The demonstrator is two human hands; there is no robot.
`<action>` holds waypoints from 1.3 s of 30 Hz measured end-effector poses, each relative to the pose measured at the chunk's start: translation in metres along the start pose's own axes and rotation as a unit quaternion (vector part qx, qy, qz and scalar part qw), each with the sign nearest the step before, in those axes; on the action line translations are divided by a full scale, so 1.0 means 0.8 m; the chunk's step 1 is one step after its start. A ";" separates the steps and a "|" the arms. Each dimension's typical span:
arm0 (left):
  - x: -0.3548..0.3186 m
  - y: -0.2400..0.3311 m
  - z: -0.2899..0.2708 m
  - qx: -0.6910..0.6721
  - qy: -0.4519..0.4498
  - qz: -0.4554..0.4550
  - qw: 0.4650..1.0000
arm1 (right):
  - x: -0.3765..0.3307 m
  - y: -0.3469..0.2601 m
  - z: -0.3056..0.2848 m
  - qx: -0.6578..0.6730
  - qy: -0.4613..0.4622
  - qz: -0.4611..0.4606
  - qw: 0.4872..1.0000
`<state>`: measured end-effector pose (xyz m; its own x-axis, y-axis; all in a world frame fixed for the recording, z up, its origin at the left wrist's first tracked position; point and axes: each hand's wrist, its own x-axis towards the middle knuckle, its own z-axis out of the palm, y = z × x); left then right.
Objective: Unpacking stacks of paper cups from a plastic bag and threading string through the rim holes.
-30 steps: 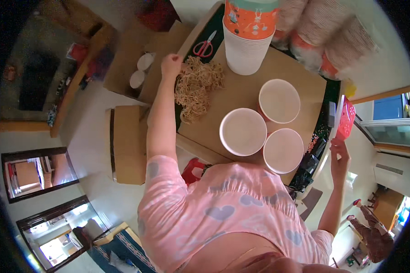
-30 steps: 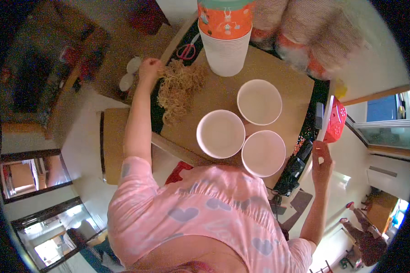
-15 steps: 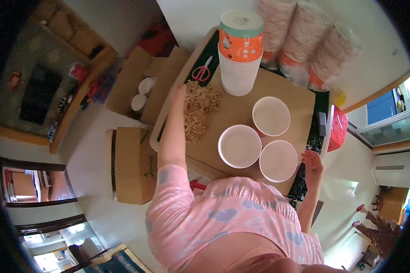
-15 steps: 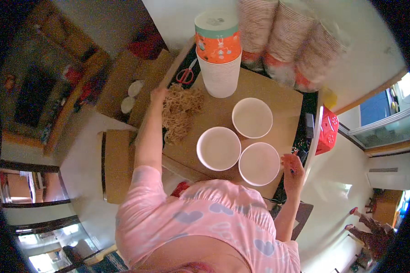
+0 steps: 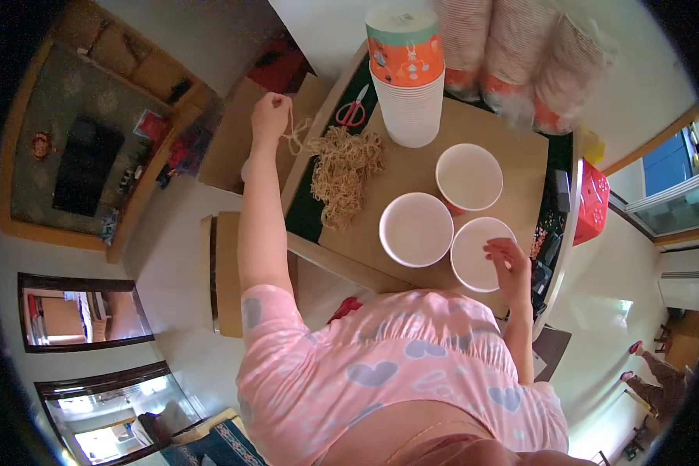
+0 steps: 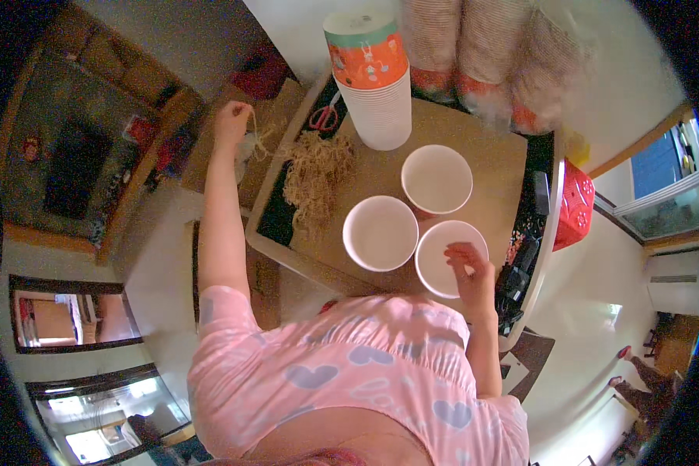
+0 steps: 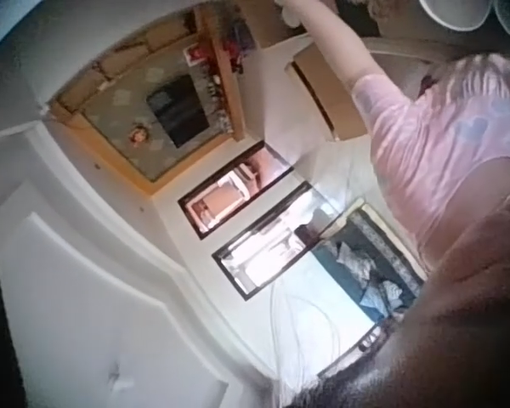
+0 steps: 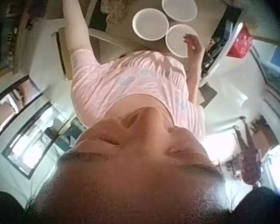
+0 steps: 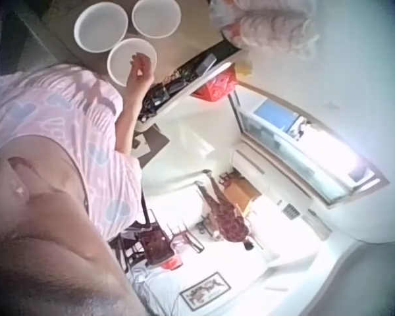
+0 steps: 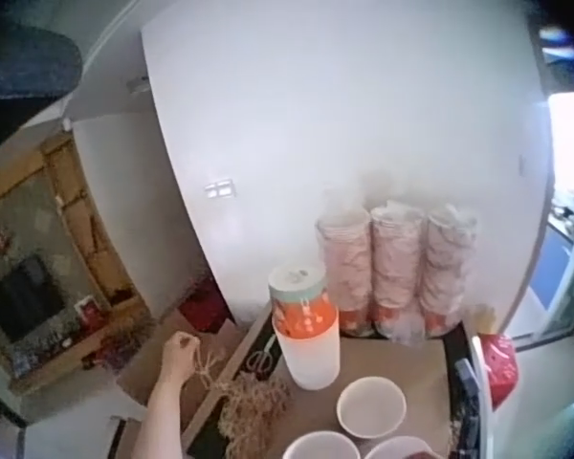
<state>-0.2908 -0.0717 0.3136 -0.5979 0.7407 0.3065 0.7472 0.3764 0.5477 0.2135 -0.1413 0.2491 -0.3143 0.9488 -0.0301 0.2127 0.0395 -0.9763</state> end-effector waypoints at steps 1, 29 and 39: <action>-0.010 0.003 0.002 0.002 -0.001 0.001 1.000 | 0.001 -0.010 0.006 -0.017 -0.024 -0.011 1.000; -0.094 0.076 -0.143 -0.469 -0.089 0.047 0.877 | 0.244 0.022 0.390 -0.225 -0.366 -0.098 0.897; -0.234 0.089 -0.060 -0.403 -0.319 0.009 0.858 | 0.105 -0.090 0.248 0.357 -0.296 -0.109 0.880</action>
<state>-0.1397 -0.2098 0.3326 -0.1162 0.9929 -0.0270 0.1566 0.0451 0.9866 -0.0117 -0.1269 0.2743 -0.7469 0.6059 0.2738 -0.4802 -0.2067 -0.8525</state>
